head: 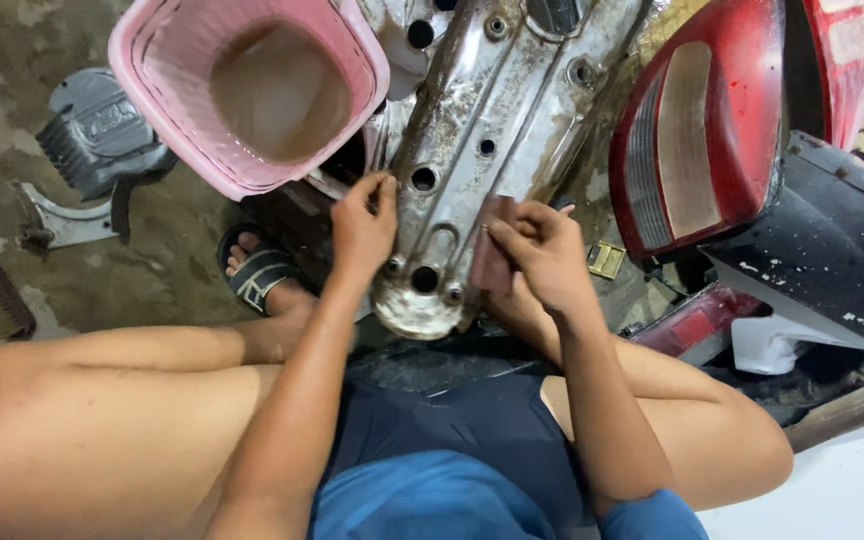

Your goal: The person sands a metal automotive part by hand using a small piece of sandpaper, dipping it into a pink bucket of water occasionally.

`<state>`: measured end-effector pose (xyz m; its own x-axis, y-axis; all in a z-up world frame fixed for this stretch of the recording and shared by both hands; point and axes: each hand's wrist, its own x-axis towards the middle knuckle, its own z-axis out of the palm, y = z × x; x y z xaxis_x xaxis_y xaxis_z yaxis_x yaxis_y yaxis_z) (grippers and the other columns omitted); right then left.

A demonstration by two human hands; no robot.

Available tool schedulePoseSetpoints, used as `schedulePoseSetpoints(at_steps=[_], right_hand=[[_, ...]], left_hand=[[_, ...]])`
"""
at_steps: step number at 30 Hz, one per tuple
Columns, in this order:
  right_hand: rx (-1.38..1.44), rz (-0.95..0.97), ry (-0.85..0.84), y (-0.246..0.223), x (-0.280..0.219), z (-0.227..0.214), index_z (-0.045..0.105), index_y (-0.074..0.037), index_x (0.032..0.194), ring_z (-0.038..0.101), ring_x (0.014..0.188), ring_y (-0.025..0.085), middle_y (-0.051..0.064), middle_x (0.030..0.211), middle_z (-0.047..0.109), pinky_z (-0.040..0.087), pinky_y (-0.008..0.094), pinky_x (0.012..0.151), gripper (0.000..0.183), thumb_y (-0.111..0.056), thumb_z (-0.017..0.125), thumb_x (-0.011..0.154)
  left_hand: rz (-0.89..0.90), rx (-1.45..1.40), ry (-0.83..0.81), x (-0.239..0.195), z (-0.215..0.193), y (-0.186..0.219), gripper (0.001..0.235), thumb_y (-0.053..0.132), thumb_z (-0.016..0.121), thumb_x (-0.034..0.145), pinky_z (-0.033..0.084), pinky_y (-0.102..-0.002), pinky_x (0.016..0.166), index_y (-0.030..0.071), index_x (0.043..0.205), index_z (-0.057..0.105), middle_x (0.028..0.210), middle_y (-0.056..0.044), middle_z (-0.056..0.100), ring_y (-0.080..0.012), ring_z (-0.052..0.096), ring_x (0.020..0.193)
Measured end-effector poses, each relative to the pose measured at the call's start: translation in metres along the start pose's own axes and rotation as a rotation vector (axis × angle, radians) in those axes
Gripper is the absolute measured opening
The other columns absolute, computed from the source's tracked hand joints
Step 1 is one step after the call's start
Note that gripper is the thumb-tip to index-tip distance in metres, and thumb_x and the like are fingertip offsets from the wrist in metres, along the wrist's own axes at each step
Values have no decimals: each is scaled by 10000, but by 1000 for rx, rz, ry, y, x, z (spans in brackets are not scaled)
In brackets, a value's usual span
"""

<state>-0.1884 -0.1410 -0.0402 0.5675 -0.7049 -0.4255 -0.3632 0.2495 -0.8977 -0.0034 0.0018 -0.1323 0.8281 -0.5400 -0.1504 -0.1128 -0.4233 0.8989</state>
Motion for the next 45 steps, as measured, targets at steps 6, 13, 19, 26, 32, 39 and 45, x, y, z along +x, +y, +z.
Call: schedulePoseSetpoints(at_steps=[6,13,19,26,32,39,45], right_hand=[[-514,107,140,8,28,72,769,-144,1025,738,725,150,-2,800,711,602,359,705,246,-269,829,822],[-615,69,131,40,45,89,765,-148,1078,767,802,233,42,818,763,603,391,737,286,-266,789,818],[-336,95,-114,-33,-5,106,508,65,1445,674,1184,433,308,1273,674,553,555,1006,584,-32,651,887],[-421,-213,358,-37,-27,12,697,-104,1245,739,958,307,169,1150,726,628,406,736,288,-159,744,966],[-246,86,360,2,-16,-7,686,-11,1194,438,1295,394,247,1380,470,379,506,1055,461,-441,671,1026],[182,45,352,151,48,-37,647,-67,921,561,782,169,103,871,592,512,330,695,173,-214,709,987],[253,-127,377,102,32,-36,697,-31,1046,555,512,106,47,628,558,471,236,462,210,-113,778,871]], left_hand=[[-8,57,-3,-22,5,32,227,193,582,1024,614,-467,702,64,1051,766,891,-199,760,-372,745,883],[16,181,-87,-2,-2,8,185,200,646,998,623,-366,674,91,1022,794,871,-110,759,-275,750,834],[61,137,-96,1,-2,10,190,169,695,974,613,-369,602,21,1045,791,800,-136,735,-297,739,741],[80,80,-79,-4,-10,24,212,108,711,923,598,-479,626,20,1111,754,786,-170,704,-351,726,723],[154,198,-32,-6,-3,21,224,152,745,901,604,-459,644,100,1118,762,783,-133,715,-346,734,746],[235,290,-57,-15,-14,38,311,95,721,937,627,-490,666,65,1244,678,833,-169,725,-358,745,795],[462,447,28,-25,-12,42,261,140,749,912,622,-387,710,122,1168,699,1079,-78,635,-294,681,1003]])
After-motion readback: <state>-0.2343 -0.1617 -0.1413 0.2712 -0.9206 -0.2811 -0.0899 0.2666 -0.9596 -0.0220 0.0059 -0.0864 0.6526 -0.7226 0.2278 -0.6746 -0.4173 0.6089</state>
